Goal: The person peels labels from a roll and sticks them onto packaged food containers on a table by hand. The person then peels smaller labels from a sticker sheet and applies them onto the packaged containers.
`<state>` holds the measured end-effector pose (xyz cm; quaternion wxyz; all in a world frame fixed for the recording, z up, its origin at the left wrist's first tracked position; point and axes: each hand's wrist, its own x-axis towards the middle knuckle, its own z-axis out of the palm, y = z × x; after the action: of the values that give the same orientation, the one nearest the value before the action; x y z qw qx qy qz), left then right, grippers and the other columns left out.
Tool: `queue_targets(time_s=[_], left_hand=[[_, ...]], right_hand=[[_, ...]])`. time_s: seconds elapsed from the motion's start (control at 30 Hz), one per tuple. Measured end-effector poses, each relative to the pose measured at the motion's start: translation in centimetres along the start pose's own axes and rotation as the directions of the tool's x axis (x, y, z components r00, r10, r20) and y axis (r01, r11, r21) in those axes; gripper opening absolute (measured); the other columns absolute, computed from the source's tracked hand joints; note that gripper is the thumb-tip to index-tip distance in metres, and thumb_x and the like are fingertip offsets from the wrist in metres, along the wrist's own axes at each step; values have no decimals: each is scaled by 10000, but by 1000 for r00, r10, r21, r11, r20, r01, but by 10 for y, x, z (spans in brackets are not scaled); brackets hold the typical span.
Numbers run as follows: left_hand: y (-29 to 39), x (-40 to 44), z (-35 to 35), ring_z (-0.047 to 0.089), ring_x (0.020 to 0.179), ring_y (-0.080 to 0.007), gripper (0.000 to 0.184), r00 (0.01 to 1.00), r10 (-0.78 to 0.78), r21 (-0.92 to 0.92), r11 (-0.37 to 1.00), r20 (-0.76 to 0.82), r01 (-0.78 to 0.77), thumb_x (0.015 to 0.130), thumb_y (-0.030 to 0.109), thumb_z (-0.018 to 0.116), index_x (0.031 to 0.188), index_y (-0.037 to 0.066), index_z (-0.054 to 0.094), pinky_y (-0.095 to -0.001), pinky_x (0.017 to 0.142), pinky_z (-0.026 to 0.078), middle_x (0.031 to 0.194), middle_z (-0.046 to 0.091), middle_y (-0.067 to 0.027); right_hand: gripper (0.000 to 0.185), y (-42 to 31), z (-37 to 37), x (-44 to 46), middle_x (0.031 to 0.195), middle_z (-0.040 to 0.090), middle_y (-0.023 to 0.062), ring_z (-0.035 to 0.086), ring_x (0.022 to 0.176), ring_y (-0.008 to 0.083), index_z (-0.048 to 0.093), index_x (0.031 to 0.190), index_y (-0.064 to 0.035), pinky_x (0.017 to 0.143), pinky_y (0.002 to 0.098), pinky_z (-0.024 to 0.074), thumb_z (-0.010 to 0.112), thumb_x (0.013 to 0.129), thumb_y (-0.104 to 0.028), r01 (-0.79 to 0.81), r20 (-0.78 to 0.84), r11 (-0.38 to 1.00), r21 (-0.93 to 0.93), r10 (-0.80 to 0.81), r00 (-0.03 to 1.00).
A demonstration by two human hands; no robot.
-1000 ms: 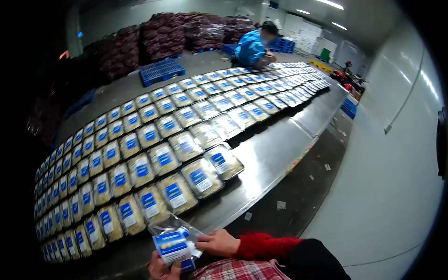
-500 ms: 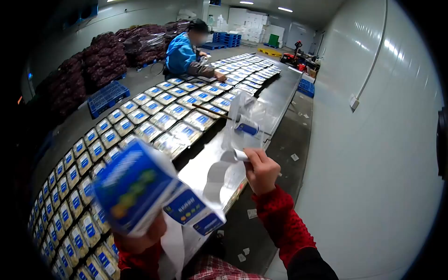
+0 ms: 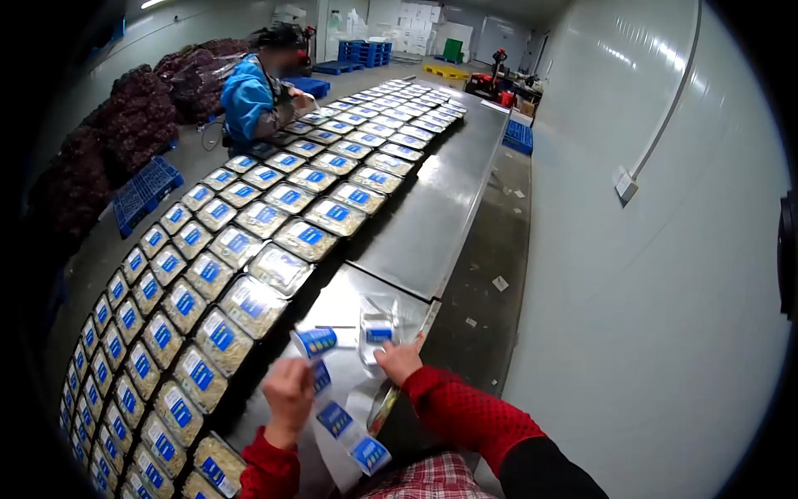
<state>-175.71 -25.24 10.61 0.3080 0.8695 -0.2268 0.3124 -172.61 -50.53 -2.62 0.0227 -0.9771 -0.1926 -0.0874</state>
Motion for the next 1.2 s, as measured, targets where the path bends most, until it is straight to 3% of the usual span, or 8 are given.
queue_targets(time_s=[0.1, 0.27, 0.4, 0.57, 0.67, 1.03, 1.13, 1.2], left_hand=[[7, 83, 23, 613, 701, -338, 118, 981, 67, 78, 995, -182, -54, 793, -57, 671, 857, 4, 593, -381, 588, 486, 828, 630, -148], [51, 228, 69, 671, 811, -305, 150, 723, 369, 432, 895, -583, -108, 858, -54, 683, 997, -16, 640, -363, 673, 533, 987, 676, -163], [85, 308, 166, 634, 872, -275, 344, 622, 673, 584, 711, -401, -393, 746, -77, 752, 1052, 24, 631, -361, 689, 520, 1082, 622, -138], [128, 385, 347, 624, 844, -212, 126, 748, 648, 346, 741, -144, -575, 751, 62, 690, 876, 59, 693, -333, 698, 488, 1033, 693, -60], [124, 421, 418, 633, 841, -221, 126, 687, 722, 359, 664, -82, -656, 774, 79, 684, 895, 87, 718, -320, 713, 500, 1025, 697, -44], [149, 825, 569, 608, 876, -142, 351, 321, 919, 828, 359, -231, -430, 670, 138, 807, 1013, 105, 736, -280, 761, 471, 1043, 710, 27], [125, 900, 698, 617, 849, -168, 242, 453, 839, 675, 523, -300, -521, 704, 67, 746, 937, 116, 704, -322, 733, 500, 982, 688, 6], [105, 915, 798, 605, 868, -231, 219, 627, 754, 450, 638, -197, -626, 710, 37, 702, 918, 104, 685, -362, 750, 513, 954, 675, -32]], right_hand=[[30, 72, -23, 51, 782, 587, 81, 644, 594, 292, 598, 808, -114, 495, 421, 513, 595, 780, -102, 65, -173, 996, -67, -76, 982], [9, 230, -50, 134, 806, 615, 93, 660, 585, 263, 604, 796, -102, 496, 394, 516, 602, 790, -108, 22, -278, 987, -156, -66, 958], [57, 355, -18, 166, 780, 611, 86, 670, 623, 277, 613, 832, -116, 505, 417, 510, 597, 783, -91, -30, -250, 997, -78, 10, 968], [46, 474, -28, 160, 804, 633, 116, 690, 681, 295, 622, 784, -78, 562, 416, 540, 587, 807, -97, 59, -110, 998, -1, -59, 992], [44, 555, -31, 192, 801, 631, 116, 685, 666, 297, 626, 775, -73, 555, 413, 537, 596, 798, -96, 52, -147, 998, -25, -56, 988], [87, 840, 15, 391, 815, 649, 106, 684, 650, 267, 670, 857, -73, 539, 382, 532, 604, 814, -109, -14, -143, 991, -136, -6, 990], [108, 933, 45, 423, 814, 661, 128, 693, 718, 295, 664, 857, -74, 575, 424, 544, 587, 864, -150, 3, 0, 995, 99, -3, 1000], [218, 975, 30, 426, 877, 696, 166, 694, 762, 319, 681, 933, -44, 652, 427, 546, 664, 849, -245, -237, 132, 765, 599, 197, 971]])
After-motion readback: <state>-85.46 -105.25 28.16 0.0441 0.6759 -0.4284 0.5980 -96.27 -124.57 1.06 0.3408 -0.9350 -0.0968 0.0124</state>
